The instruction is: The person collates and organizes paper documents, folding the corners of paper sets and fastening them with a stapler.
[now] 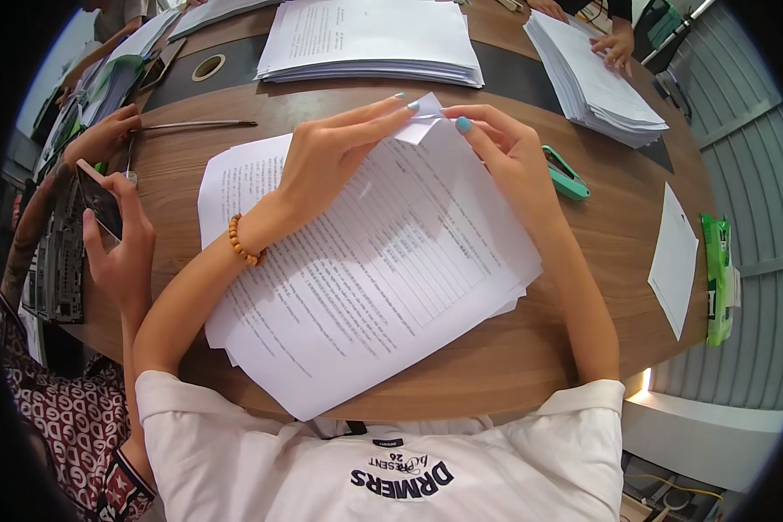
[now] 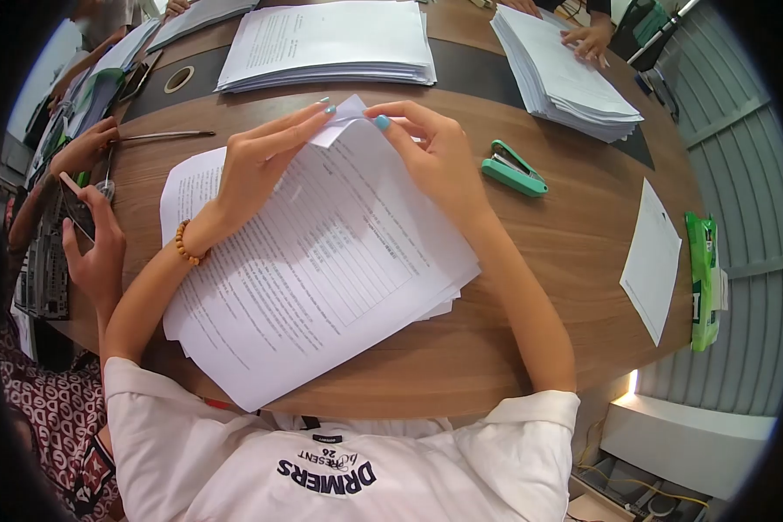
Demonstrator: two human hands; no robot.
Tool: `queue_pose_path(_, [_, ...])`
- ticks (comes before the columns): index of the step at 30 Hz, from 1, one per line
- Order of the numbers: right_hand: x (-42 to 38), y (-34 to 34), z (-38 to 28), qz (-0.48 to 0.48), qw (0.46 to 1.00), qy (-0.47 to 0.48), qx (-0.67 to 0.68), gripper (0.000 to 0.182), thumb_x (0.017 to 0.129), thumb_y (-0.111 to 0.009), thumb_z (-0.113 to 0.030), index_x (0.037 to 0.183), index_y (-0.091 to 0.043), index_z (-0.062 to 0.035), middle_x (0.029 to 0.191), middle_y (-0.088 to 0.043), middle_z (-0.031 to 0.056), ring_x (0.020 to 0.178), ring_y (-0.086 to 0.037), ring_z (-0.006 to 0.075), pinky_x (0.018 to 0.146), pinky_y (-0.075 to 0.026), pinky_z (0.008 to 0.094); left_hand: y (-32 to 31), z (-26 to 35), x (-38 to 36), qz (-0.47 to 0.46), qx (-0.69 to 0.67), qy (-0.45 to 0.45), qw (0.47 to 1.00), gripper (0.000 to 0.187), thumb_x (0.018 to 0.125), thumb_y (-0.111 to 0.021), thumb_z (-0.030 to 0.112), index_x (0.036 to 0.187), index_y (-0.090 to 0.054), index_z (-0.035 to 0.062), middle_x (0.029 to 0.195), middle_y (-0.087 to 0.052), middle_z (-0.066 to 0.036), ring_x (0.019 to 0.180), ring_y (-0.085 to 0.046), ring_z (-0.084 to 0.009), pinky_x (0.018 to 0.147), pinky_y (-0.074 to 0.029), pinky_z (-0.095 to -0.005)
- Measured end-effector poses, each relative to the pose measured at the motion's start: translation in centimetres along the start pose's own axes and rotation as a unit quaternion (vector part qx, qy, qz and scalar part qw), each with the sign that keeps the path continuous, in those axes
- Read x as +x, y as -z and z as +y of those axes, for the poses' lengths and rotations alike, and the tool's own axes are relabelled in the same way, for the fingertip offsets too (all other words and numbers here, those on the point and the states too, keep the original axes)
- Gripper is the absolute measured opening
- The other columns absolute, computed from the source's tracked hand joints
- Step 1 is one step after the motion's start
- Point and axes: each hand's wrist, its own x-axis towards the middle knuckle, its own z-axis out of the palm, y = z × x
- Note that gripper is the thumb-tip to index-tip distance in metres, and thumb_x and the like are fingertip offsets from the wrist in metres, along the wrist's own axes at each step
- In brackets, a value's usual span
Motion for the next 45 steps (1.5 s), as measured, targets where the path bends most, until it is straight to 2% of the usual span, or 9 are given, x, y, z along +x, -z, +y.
queue_pose_path(2, [0.1, 0.2, -0.1, -0.017, 0.999, -0.044, 0.017, 0.021, 0.085, -0.051, -0.018, 0.102, -0.057, -0.0051, 0.081, -0.063, 0.0051, 0.064, -0.055, 0.0049, 0.055, -0.042, 0.0159, 0.4, -0.1, -0.2, -0.062, 0.045, -0.044, 0.996, 0.030, 0.078, -0.053, 0.002, 0.104, -0.061, 0.0154, 0.113, -0.054, -0.011, 0.089, -0.061, -0.0222, 0.070, -0.052, -0.0263])
queue_pose_path(5, [0.7, 1.0, 0.5, -0.052, 0.997, -0.059, 0.010, 0.021, 0.083, -0.054, -0.017, 0.100, -0.057, -0.0056, 0.083, -0.063, 0.0053, 0.065, -0.056, 0.0052, 0.054, -0.042, 0.0165, 0.2, -0.5, -0.3, -0.054, 0.056, -0.082, 0.994, 0.033, 0.077, -0.054, 0.002, 0.107, -0.059, 0.0158, 0.112, -0.054, -0.011, 0.087, -0.061, -0.0228, 0.069, -0.052, -0.0261])
queue_pose_path(8, [0.6, 0.9, 0.0, -0.047, 0.997, -0.050, -0.042, 0.021, 0.081, -0.057, -0.015, 0.100, -0.057, -0.0058, 0.081, -0.063, 0.0049, 0.065, -0.056, 0.0050, 0.053, -0.043, 0.0166, -0.3, -0.8, -0.3, -0.028, 0.039, -0.081, 0.996, 0.031, 0.077, -0.056, 0.008, 0.106, -0.060, 0.0177, 0.109, -0.057, -0.009, 0.078, -0.063, -0.0208, 0.063, -0.053, -0.0250])
queue_pose_path(18, [0.8, 1.4, 0.5, -0.043, 0.999, -0.016, -0.029, 0.017, 0.075, -0.064, -0.015, 0.085, -0.064, -0.0014, 0.071, -0.062, 0.0057, 0.055, -0.053, 0.0064, 0.045, -0.040, 0.0173, -0.1, 0.5, 0.4, -0.002, 0.018, -0.060, 0.998, 0.026, 0.075, -0.061, 0.009, 0.101, -0.062, 0.0131, 0.108, -0.058, -0.010, 0.082, -0.062, -0.0204, 0.068, -0.052, -0.0245])
queue_pose_path(21, [0.6, 1.6, 0.4, -0.066, 0.998, -0.011, -0.015, 0.018, 0.075, -0.064, -0.014, 0.087, -0.065, -0.0009, 0.071, -0.061, 0.0050, 0.054, -0.053, 0.0063, 0.044, -0.040, 0.0165, 0.1, 0.7, 1.2, -0.016, -0.017, -0.025, 0.999, 0.020, 0.075, -0.062, 0.008, 0.095, -0.065, 0.0106, 0.104, -0.059, -0.010, 0.084, -0.061, -0.0192, 0.072, -0.051, -0.0258])
queue_pose_path(23, [0.6, 1.7, 0.3, -0.076, 0.997, 0.005, -0.015, 0.019, 0.075, -0.063, -0.014, 0.088, -0.065, -0.0001, 0.071, -0.061, 0.0048, 0.053, -0.052, 0.0059, 0.044, -0.039, 0.0162, 0.2, 0.5, 1.7, -0.058, -0.143, 0.077, 0.985, 0.017, 0.075, -0.063, 0.006, 0.091, -0.066, 0.0087, 0.098, -0.061, -0.009, 0.084, -0.061, -0.0184, 0.074, -0.051, -0.0275])
queue_pose_path(26, [0.4, 1.7, 0.1, -0.065, 0.998, 0.003, -0.004, 0.020, 0.075, -0.064, -0.015, 0.088, -0.065, -0.0003, 0.070, -0.061, 0.0050, 0.052, -0.051, 0.0059, 0.043, -0.039, 0.0166, 0.6, 0.1, 1.9, -0.105, -0.125, 0.104, 0.981, 0.019, 0.075, -0.061, 0.006, 0.094, -0.065, 0.0113, 0.101, -0.060, -0.009, 0.087, -0.059, -0.0178, 0.073, -0.051, -0.0263])
queue_pose_path(29, [0.4, 1.9, -0.2, -0.096, 0.994, -0.033, -0.041, 0.021, 0.080, -0.060, -0.021, 0.091, -0.065, -0.0038, 0.075, -0.062, 0.0029, 0.063, -0.055, 0.0065, 0.052, -0.043, 0.0186, 0.9, 0.4, 2.0, -0.101, -0.171, 0.125, 0.972, 0.017, 0.075, -0.062, 0.007, 0.091, -0.065, 0.0091, 0.099, -0.060, -0.010, 0.084, -0.059, -0.0167, 0.074, -0.051, -0.0265])
queue_pose_path(45, [0.3, 1.5, 0.1, -0.103, 0.994, -0.016, -0.010, 0.030, 0.084, -0.053, -0.030, 0.098, -0.063, -0.0046, 0.070, -0.062, 0.0055, 0.058, -0.053, 0.0086, 0.049, -0.042, 0.0204, 0.6, 0.2, 2.0, -0.090, -0.168, 0.159, 0.969, 0.014, 0.069, -0.069, 0.013, 0.081, -0.067, 0.0046, 0.091, -0.063, -0.013, 0.073, -0.062, -0.0169, 0.062, -0.052, -0.0250])
